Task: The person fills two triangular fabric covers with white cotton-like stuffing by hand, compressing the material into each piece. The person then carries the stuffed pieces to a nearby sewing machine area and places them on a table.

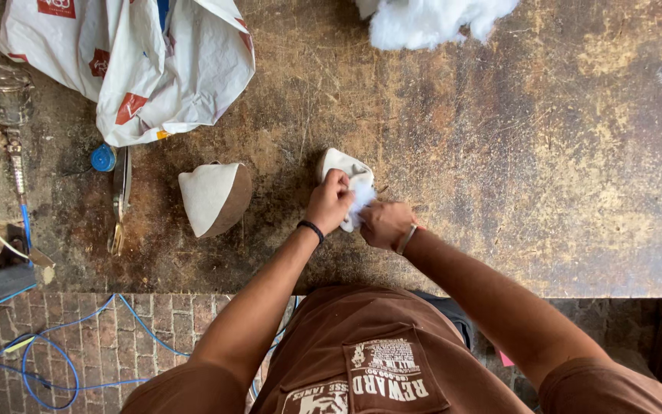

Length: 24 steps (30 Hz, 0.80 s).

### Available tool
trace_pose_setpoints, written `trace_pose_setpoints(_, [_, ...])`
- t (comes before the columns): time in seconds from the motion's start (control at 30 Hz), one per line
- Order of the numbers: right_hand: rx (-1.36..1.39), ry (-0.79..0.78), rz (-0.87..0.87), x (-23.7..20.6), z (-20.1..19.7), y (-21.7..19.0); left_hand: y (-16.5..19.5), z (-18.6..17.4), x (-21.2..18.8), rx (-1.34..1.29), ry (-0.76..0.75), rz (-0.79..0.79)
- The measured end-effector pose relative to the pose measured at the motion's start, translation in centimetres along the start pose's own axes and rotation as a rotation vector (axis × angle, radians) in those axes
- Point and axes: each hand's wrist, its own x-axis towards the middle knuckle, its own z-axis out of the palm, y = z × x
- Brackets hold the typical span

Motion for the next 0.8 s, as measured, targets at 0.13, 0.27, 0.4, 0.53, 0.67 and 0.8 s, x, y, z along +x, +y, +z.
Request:
trace_pose_setpoints(0.13, [0.084, -0.132, -0.020, 4.7, -1.9, -1.1, 1.6, 0.0, -0.5, 0.245, -0.103, 0.254])
trace_pose_setpoints(0.27, [0.101, -0.225, -0.035, 6.1, -3.0, -0.6, 1.8, -2.8, 0.0, 0.017, -0.007, 0.094])
trace_pose_setpoints(0.4, [0.130, 0.390, -0.184, 1.2, -2.8, -0.4, 0.6, -3.2, 0.5, 0.063, 0.187, 0.140])
trace_pose_setpoints(0.53, [0.213, 0.459, -0.081, -2.3, -2.9, -1.2, -0.4, -2.5, 0.7, 0.058, 0.210, 0.111])
trace_pose_setpoints(0.67, [0.125, 0.056, -0.073, 0.9, -4.1, -2.1, 0.6, -2.0, 0.1, -0.088, 0.008, 0.092])
trace_pose_setpoints(0.8, [-0.003, -0.180, -0.095, 6.5, -6.5, -1.5, 2.8, -3.3, 0.9, 0.034, 0.114, 0.183])
